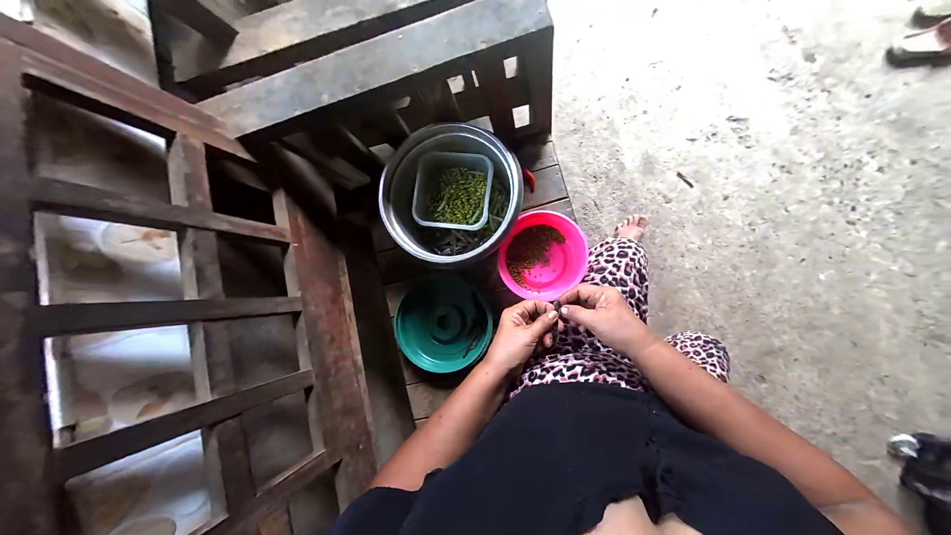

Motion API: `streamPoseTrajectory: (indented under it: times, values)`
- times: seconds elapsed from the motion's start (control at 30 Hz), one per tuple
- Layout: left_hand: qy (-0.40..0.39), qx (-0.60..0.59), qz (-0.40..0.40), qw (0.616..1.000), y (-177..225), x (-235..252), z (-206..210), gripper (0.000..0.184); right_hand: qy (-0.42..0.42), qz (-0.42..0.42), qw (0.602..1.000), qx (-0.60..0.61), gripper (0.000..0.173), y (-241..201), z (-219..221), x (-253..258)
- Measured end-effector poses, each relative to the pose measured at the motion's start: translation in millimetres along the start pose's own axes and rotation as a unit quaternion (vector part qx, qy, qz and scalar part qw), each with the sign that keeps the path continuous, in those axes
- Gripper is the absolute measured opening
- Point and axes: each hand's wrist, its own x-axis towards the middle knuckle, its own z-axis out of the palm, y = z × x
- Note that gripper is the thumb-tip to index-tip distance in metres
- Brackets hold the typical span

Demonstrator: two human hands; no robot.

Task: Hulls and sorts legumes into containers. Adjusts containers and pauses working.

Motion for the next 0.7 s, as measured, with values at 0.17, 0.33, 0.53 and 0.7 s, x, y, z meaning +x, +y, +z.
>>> streamPoseTrajectory:
  times: [0.17, 0.33, 0.53, 0.7]
  values:
    - [-0.016, -0.007, -0.017, 1.0, -2, 6, 0, 0.006, 0.005, 0.013, 0.999, 0.047, 0.008, 4, -3, 4]
    - [-0.037, -0.004, 0.001, 0.999, -5, 6, -5, 0.003, 0.006, 0.033, 0.998, 0.045, 0.012, 6, -3, 7]
    - [-0.023, 0.015, -0.003, 1.0, -6, 8, -9, 0.002, 0.005, 0.068, 0.997, 0.023, 0.01, 5, -2, 11]
    - [-0.015, 0.065, 0.009, 0.998, -5, 13, -10, 0.002, 0.004, 0.075, 0.997, -0.009, 0.013, 4, 1, 18]
